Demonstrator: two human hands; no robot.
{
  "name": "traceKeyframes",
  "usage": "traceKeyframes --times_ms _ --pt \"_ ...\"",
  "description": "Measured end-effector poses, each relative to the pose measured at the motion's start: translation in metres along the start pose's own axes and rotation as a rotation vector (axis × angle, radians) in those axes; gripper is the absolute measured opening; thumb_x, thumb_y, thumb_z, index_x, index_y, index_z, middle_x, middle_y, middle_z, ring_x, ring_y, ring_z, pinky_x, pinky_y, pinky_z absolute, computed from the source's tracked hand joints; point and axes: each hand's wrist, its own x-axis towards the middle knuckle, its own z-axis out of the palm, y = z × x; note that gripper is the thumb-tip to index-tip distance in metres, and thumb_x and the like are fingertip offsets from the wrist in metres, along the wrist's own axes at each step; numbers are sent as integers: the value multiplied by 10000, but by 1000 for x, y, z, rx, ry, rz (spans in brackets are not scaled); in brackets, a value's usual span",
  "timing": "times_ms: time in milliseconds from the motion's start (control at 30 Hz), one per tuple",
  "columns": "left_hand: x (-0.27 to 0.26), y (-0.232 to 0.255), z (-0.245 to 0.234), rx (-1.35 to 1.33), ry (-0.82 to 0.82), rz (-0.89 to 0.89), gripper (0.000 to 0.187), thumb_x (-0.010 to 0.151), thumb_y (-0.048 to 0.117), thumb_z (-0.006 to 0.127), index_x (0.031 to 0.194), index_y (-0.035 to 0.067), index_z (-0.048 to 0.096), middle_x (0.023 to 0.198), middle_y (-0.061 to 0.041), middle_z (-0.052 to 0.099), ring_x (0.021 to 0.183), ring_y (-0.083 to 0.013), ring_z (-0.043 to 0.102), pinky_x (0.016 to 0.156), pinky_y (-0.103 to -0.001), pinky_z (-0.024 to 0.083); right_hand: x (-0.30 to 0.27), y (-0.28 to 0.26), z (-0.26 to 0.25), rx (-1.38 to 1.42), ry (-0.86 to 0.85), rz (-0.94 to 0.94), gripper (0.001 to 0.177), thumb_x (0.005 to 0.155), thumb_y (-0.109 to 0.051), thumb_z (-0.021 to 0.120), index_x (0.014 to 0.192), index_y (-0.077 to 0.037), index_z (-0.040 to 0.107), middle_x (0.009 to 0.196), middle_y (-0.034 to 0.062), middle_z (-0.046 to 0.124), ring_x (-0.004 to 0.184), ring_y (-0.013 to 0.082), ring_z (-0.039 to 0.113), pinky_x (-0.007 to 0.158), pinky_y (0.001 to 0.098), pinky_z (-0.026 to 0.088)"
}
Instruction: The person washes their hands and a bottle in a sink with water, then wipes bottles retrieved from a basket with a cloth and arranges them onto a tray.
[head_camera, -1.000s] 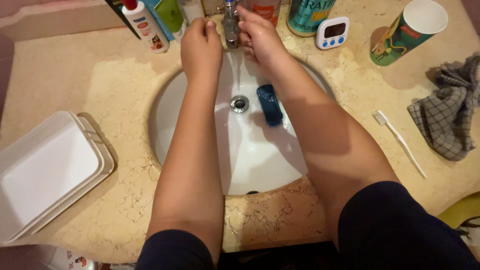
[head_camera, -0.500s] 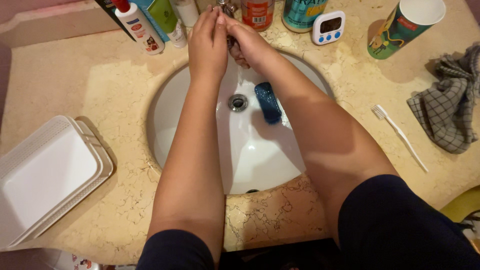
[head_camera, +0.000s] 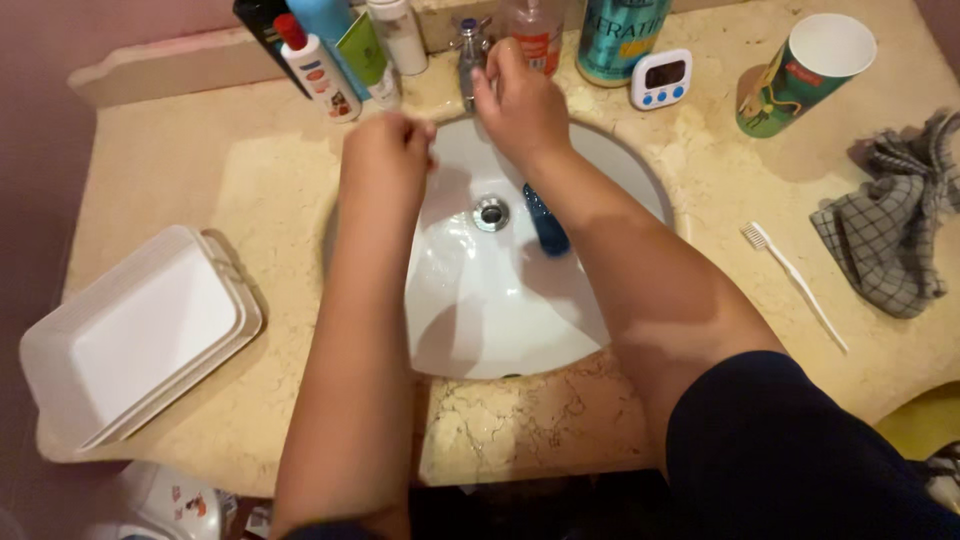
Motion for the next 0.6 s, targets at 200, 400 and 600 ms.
traceKeyframes --times_ms 200,400,600 --pt "-44 -54 13 338 75 13 501 1045 423 522 785 67 761 769 -217 677 700 -412 626 617 -536 469 -10 -50 -1 186 -308 -337 104 936 -186 680 919 -110 610 779 110 684 646 288 661 556 399 495" --pt "-9 -126 31 -527 -690 -147 534 1141 406 501 937 -70 631 723 -252 575 620 -311 460 679 -531 351 -24 -31 19 483 -1093 293 146 939 -187 684 963 -58 620 744 93 615 597 220 547 517 397 432" --pt "11 -173 67 772 -616 -25 374 746 147 696 1116 96 721 1089 -171 685 1000 -357 660 839 -475 543 -43 -44 18 43 -1127 236 242 892 -207 628 1077 -64 689 848 193 676 762 356 619 666 479 496"
